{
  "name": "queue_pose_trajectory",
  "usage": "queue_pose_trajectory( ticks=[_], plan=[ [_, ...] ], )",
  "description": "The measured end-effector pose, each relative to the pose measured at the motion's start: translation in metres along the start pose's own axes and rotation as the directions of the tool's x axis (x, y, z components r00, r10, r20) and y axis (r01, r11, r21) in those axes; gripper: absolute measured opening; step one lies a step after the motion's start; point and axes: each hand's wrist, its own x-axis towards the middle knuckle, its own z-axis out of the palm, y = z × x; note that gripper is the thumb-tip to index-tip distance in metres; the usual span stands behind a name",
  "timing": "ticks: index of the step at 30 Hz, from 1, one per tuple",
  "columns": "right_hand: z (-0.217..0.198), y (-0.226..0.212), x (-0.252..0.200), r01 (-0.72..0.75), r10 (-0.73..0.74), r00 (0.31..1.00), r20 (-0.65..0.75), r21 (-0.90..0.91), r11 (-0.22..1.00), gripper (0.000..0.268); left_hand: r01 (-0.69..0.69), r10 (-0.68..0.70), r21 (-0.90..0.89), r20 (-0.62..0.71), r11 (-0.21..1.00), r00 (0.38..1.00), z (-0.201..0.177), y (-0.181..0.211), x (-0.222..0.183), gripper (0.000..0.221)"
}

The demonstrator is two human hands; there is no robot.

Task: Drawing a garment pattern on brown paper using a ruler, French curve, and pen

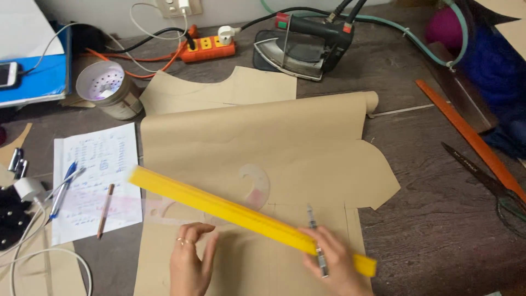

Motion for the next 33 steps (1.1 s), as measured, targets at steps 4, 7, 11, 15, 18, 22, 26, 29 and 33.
queue_pose_trajectory(
  ticks=[4, 7, 11, 15, 18, 22, 26, 29, 33],
  plan=[
    [-0.023, 0.026, -0.004, 0.021, -0.005, 0.984, 0.177, -0.089, 0.996, 0.053, -0.467, 0.471, 0.507, 0.131, 0.724, 0.872, -0.001, 0.003, 0.013, 0.030],
    [-0.022, 0.025, -0.005, 0.138, -0.112, 0.955, 0.276, -0.076, 0.987, 0.050, -0.514, 0.434, 0.543, 0.280, 0.664, 0.857, 0.006, -0.007, 0.029, 0.039],
    [-0.016, 0.012, 0.002, 0.260, -0.248, 0.926, 0.283, -0.005, 0.965, 0.052, -0.505, 0.323, 0.581, 0.394, 0.638, 0.860, 0.016, -0.026, 0.051, 0.066],
    [-0.007, 0.016, -0.001, 0.271, -0.255, 0.935, 0.246, -0.029, 0.962, 0.052, -0.591, 0.366, 0.556, 0.470, 0.585, 0.804, 0.019, -0.040, 0.067, 0.068],
    [-0.005, 0.017, -0.002, 0.280, -0.264, 0.935, 0.235, -0.038, 0.959, 0.051, -0.579, 0.320, 0.516, 0.506, 0.631, 0.801, 0.017, -0.046, 0.074, 0.062],
    [-0.003, 0.018, -0.002, 0.275, -0.256, 0.935, 0.246, -0.048, 0.960, 0.050, -0.602, 0.307, 0.461, 0.566, 0.652, 0.765, 0.015, -0.043, 0.080, 0.065],
    [-0.004, 0.016, 0.001, 0.253, -0.234, 0.934, 0.268, -0.035, 0.967, 0.049, -0.632, 0.357, 0.420, 0.565, 0.651, 0.744, 0.013, -0.038, 0.083, 0.066],
    [0.000, 0.020, -0.002, 0.283, -0.260, 0.933, 0.248, -0.063, 0.957, 0.050, -0.636, 0.346, 0.409, 0.586, 0.654, 0.733, 0.011, -0.034, 0.083, 0.065],
    [-0.002, 0.017, 0.001, 0.278, -0.253, 0.932, 0.260, -0.066, 0.958, 0.047, -0.658, 0.322, 0.417, 0.630, 0.628, 0.707, 0.007, -0.031, 0.087, 0.075]
  ],
)
